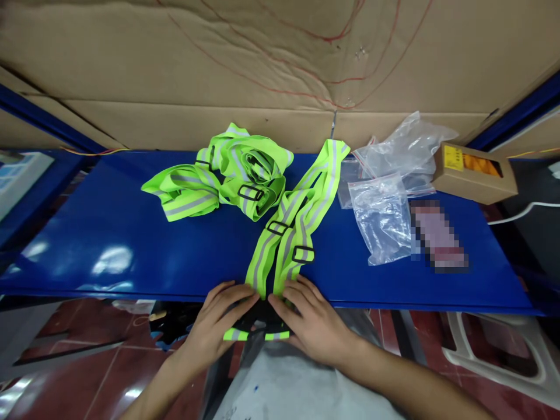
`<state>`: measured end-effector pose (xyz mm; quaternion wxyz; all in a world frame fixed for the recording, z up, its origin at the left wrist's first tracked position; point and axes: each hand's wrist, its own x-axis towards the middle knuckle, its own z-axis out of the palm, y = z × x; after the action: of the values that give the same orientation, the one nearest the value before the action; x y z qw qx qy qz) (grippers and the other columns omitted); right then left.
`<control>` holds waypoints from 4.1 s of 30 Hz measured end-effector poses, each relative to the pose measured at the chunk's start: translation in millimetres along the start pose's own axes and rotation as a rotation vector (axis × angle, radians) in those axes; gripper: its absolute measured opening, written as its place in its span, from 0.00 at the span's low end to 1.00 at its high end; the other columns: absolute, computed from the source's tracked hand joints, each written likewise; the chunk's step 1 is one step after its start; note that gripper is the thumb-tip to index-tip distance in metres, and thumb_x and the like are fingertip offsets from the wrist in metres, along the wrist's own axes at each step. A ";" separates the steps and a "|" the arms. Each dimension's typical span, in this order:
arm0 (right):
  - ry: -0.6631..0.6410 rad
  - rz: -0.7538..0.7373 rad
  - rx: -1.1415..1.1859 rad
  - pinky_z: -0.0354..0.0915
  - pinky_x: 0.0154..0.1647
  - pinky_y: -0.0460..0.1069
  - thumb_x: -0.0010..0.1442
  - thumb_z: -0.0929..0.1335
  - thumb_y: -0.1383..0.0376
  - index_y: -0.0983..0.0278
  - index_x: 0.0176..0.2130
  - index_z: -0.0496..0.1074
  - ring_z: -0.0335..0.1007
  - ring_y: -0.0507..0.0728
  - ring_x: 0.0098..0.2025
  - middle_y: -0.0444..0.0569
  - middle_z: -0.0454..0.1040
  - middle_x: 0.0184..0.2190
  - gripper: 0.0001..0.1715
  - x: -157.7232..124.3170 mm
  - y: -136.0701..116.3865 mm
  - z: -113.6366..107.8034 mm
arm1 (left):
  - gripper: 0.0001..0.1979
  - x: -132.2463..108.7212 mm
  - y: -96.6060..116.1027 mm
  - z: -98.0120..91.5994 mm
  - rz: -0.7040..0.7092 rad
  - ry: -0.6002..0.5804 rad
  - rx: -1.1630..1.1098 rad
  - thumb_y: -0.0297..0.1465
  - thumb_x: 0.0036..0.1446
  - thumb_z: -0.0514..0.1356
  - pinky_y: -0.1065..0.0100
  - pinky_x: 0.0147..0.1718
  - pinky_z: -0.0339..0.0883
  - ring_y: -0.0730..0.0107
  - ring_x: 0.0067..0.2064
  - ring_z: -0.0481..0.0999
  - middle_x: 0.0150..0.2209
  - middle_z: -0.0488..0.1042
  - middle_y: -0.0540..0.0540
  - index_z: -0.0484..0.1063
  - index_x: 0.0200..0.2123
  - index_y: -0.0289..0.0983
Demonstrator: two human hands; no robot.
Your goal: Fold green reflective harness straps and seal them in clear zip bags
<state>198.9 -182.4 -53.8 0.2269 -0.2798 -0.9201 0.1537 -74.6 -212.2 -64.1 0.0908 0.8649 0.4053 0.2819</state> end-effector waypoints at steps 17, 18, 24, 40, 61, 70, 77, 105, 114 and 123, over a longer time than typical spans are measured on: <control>0.252 0.356 0.043 0.73 0.48 0.55 0.71 0.67 0.65 0.62 0.59 0.72 0.73 0.61 0.49 0.55 0.75 0.46 0.18 28.8 6.4 -4.9 | 0.04 43.5 25.2 15.5 -0.380 0.270 -0.111 0.26 0.64 0.64 0.71 0.38 0.74 0.69 0.45 0.80 0.49 0.75 0.44 0.73 0.41 0.39; 0.266 0.348 0.012 0.73 0.47 0.55 0.72 0.67 0.66 0.63 0.56 0.73 0.73 0.61 0.48 0.55 0.76 0.45 0.15 30.6 7.4 -4.2 | 0.04 45.8 24.0 17.0 -0.373 0.257 -0.084 0.26 0.65 0.63 0.70 0.38 0.74 0.68 0.45 0.79 0.51 0.75 0.42 0.74 0.42 0.39; 0.157 0.185 -0.101 0.72 0.53 0.57 0.72 0.66 0.58 0.67 0.52 0.75 0.75 0.62 0.50 0.55 0.80 0.47 0.17 23.8 9.1 -12.1 | 0.10 46.2 14.3 12.2 -0.199 0.124 0.064 0.34 0.66 0.63 0.53 0.52 0.69 0.53 0.54 0.75 0.54 0.76 0.38 0.75 0.48 0.38; 0.234 0.342 0.236 0.73 0.42 0.53 0.69 0.70 0.61 0.59 0.54 0.70 0.77 0.58 0.42 0.49 0.79 0.43 0.15 -11.7 16.1 -25.0 | 0.13 52.8 32.1 13.7 -0.344 0.086 -0.217 0.37 0.66 0.63 0.64 0.41 0.74 0.63 0.42 0.79 0.42 0.79 0.44 0.70 0.52 0.40; 0.015 0.128 -0.143 0.72 0.55 0.64 0.72 0.65 0.59 0.68 0.64 0.65 0.73 0.67 0.56 0.61 0.75 0.57 0.26 -25.0 26.1 -31.2 | 0.19 48.7 26.0 15.4 -0.049 -0.046 0.153 0.35 0.68 0.57 0.53 0.45 0.72 0.49 0.49 0.78 0.51 0.77 0.31 0.69 0.58 0.32; -0.052 0.334 0.196 0.67 0.45 0.59 0.71 0.67 0.53 0.64 0.45 0.73 0.74 0.62 0.44 0.53 0.79 0.40 0.16 -11.3 22.0 -54.9 | 0.15 74.2 39.1 10.5 -0.201 -0.053 -0.069 0.43 0.68 0.59 0.64 0.31 0.67 0.64 0.30 0.77 0.29 0.78 0.46 0.73 0.36 0.38; 0.033 0.457 0.199 0.71 0.48 0.58 0.72 0.67 0.57 0.63 0.59 0.63 0.75 0.62 0.49 0.55 0.77 0.49 0.21 -6.2 22.5 -50.6 | 0.18 74.7 41.7 21.5 -0.389 0.135 0.082 0.46 0.66 0.60 0.62 0.35 0.74 0.59 0.39 0.80 0.41 0.77 0.43 0.68 0.49 0.38; 0.072 0.362 0.250 0.73 0.44 0.52 0.72 0.66 0.53 0.60 0.56 0.69 0.79 0.57 0.44 0.50 0.81 0.46 0.19 -3.6 40.4 -51.7 | 0.21 63.8 33.6 26.0 -0.328 0.157 0.003 0.44 0.67 0.60 0.65 0.35 0.78 0.60 0.40 0.83 0.43 0.81 0.41 0.66 0.56 0.37; 0.178 0.509 0.186 0.74 0.50 0.55 0.72 0.66 0.54 0.62 0.57 0.71 0.76 0.61 0.51 0.56 0.74 0.49 0.20 11.5 39.2 -39.7 | 0.26 76.5 37.2 40.7 -0.520 0.215 -0.051 0.45 0.64 0.64 0.60 0.40 0.79 0.58 0.47 0.81 0.47 0.74 0.39 0.63 0.58 0.38; 0.077 0.394 0.003 0.74 0.55 0.62 0.71 0.65 0.49 0.66 0.64 0.64 0.70 0.68 0.61 0.64 0.70 0.58 0.32 0.7 38.1 -38.1 | 0.28 68.1 34.3 32.9 -0.294 0.125 -0.018 0.48 0.63 0.63 0.52 0.48 0.79 0.49 0.57 0.76 0.62 0.64 0.31 0.64 0.58 0.38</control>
<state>234.5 -145.7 -36.9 0.2279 -0.4596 -0.8380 0.1859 1.2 -181.1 -49.8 0.1136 0.7762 0.5298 0.3224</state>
